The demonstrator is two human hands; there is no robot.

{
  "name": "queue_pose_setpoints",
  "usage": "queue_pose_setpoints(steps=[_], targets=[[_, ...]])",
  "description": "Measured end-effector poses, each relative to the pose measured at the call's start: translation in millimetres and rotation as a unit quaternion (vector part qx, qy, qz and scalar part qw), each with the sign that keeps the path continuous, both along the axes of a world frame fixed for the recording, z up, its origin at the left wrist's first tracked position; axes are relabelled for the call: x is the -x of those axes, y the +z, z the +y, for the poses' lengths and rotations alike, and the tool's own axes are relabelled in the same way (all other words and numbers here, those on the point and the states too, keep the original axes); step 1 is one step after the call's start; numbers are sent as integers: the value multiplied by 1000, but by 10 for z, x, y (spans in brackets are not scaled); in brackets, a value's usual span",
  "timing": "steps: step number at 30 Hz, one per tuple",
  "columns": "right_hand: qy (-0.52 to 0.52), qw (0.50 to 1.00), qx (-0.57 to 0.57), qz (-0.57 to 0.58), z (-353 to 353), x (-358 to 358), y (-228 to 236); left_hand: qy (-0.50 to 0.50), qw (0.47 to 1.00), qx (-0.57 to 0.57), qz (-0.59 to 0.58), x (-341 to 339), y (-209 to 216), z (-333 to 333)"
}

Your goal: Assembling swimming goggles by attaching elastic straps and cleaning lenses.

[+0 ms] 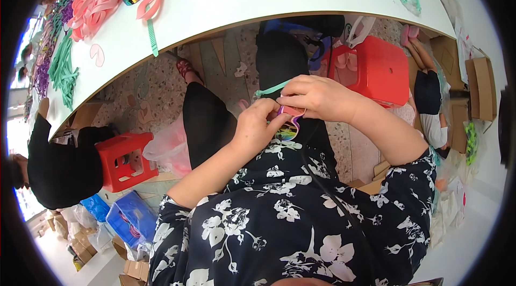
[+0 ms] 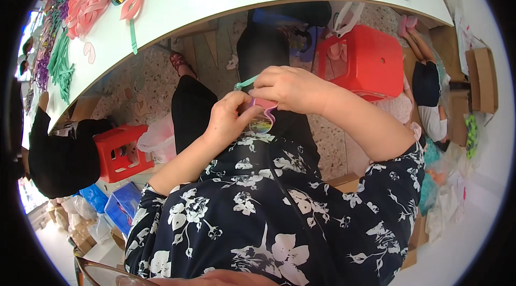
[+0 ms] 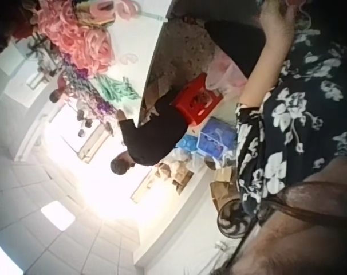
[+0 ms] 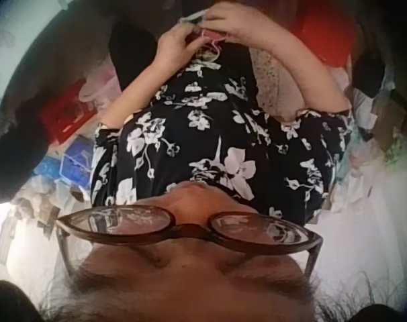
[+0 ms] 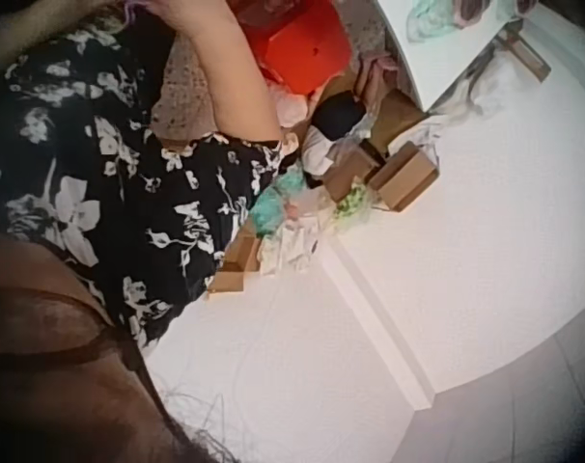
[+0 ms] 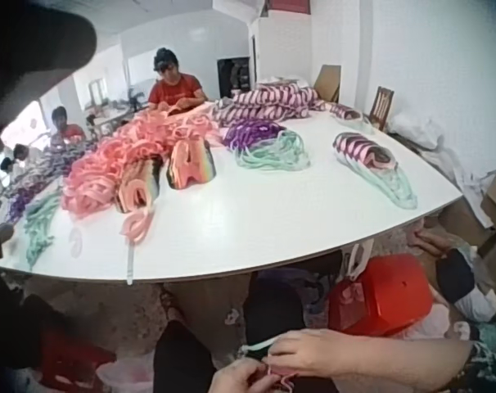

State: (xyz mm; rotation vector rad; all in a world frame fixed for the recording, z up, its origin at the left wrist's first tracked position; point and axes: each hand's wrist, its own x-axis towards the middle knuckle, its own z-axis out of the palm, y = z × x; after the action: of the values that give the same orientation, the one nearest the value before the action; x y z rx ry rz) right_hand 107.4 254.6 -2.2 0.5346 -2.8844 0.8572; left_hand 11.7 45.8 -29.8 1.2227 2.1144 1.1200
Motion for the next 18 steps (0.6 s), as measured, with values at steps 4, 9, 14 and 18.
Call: queue_pose_setpoints(steps=[4,9,14,18], targets=[[-145,986,77,17,-18,-154,-16,84,980,-172,53,105,35,-33],[-376,911,119,122,-573,-302,-122,239,947,-145,-156,132,-54,-187],[-413,898,75,133,-971,-356,-168,216,953,-129,-166,49,34,-34],[-419,895,127,82,-1074,-513,-167,141,981,-131,31,30,9,45]])
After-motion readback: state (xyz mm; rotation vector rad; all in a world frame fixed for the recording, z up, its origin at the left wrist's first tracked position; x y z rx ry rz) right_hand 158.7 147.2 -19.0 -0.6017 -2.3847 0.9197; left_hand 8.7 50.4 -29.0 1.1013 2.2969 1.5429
